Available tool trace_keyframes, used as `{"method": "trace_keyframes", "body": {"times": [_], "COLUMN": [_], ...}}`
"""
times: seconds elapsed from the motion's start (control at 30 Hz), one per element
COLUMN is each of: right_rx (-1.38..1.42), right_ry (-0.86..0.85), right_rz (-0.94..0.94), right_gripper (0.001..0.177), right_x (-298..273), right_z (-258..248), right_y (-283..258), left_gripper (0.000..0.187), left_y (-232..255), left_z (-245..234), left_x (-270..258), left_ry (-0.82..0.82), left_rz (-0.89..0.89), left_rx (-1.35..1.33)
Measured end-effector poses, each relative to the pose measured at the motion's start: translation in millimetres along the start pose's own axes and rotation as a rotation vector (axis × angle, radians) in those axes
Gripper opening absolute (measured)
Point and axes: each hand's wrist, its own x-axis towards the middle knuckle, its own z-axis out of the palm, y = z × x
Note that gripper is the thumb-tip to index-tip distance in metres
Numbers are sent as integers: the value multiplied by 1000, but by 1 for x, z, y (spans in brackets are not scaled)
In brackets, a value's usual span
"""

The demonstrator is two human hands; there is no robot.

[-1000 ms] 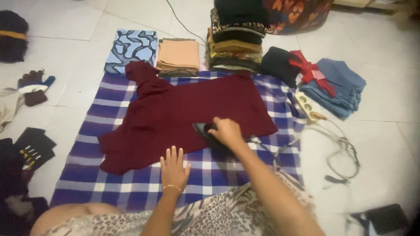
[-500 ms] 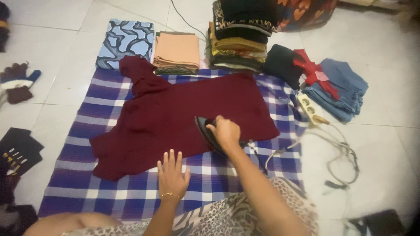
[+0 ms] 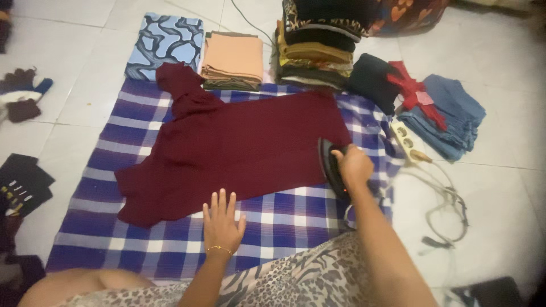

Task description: The person irons a maroon long-sleeved shirt laid on a blue-and-white checkered cloth on the floor. They use a black iron to smooth the front, sleeves, and back, then fold the shirt neatly.

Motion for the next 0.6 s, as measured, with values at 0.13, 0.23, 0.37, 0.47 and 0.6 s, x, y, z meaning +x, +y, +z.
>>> {"method": "trace_keyframes", "body": {"times": [0.13, 0.23, 0.37, 0.47, 0.6], "right_rx": [35, 47, 71, 81, -5], "right_ry": [-51, -113, -236, -269, -434], "right_rz": [93, 125, 74, -70, -133], "right_gripper": [58, 60, 61, 63, 61], "right_x": [11, 10, 4, -10, -29], "right_z": [-2, -11, -25, -36, -47], "right_y": [19, 17, 14, 13, -7], "left_gripper": [70, 70, 69, 71, 72], "left_y": [0, -2, -3, -4, -7], "left_z": [2, 5, 11, 14, 14], "left_x": [1, -1, -1, 1, 1], "left_ry": [6, 33, 44, 27, 11], "left_rz": [-9, 0, 4, 12, 36], "left_rx": [-1, -22, -36, -18, -35]}}
